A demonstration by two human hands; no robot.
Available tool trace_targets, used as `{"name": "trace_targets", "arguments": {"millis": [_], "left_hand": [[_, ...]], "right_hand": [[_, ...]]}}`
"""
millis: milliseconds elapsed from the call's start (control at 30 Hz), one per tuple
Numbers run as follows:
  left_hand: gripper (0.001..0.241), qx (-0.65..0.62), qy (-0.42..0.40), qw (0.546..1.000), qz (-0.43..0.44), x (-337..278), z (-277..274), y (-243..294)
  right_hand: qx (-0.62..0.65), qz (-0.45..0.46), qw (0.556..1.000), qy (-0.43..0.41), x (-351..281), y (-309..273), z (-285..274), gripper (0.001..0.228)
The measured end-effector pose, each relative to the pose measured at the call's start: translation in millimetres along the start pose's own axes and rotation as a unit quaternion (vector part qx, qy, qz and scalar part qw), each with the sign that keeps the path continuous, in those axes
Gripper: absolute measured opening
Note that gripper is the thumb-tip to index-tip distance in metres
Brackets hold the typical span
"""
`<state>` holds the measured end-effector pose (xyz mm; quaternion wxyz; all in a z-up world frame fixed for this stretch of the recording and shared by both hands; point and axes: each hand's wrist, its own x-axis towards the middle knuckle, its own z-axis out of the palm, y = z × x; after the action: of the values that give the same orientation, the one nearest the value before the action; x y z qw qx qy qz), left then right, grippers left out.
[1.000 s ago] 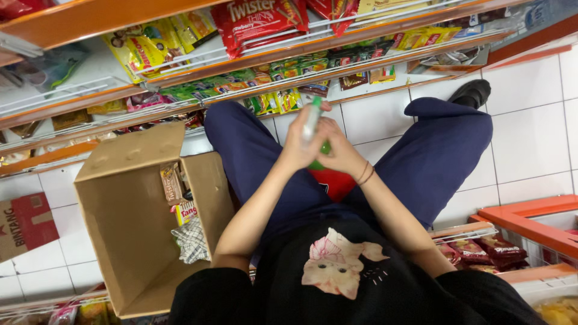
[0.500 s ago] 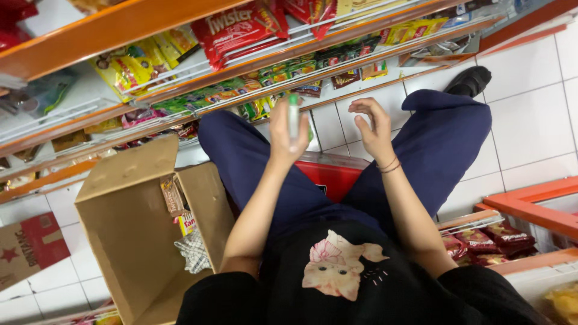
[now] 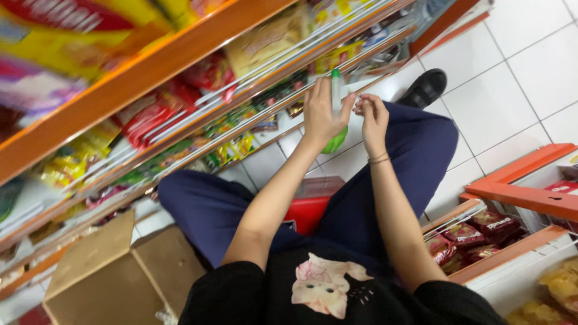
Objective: The person wipes various packaged snack items with a cloth, scans them with a handheld barcode scanner, and places them onto a retail shelf.
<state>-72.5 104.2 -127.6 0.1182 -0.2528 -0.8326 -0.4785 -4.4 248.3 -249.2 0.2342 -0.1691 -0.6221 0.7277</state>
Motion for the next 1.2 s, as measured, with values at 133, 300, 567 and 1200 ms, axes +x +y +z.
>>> {"name": "trace_targets", "arguments": {"millis": [133, 300, 567, 1200], "left_hand": [[0.047, 0.013, -0.002, 1.000, -0.005, 22.0, 44.4, -1.4], [0.049, -0.006, 0.018, 1.000, 0.019, 38.5, 80.1, -1.4], [0.049, 0.005, 0.010, 0.998, 0.062, 53.9, 117.8, 11.9], [0.043, -0.074, -0.079, 0.993, 0.046, 87.0, 171.2, 49.4]], "right_hand": [[0.145, 0.061, 0.983, 0.099, 3.2, 8.5, -16.8, 0.019], [0.155, 0.080, 0.974, 0.148, 8.0, -3.8, -19.3, 0.020], [0.084, 0.070, 0.960, 0.258, 2.7, -30.8, -19.8, 0.019], [0.120, 0.067, 0.919, 0.369, 1.4, -32.1, -40.2, 0.023]]}}
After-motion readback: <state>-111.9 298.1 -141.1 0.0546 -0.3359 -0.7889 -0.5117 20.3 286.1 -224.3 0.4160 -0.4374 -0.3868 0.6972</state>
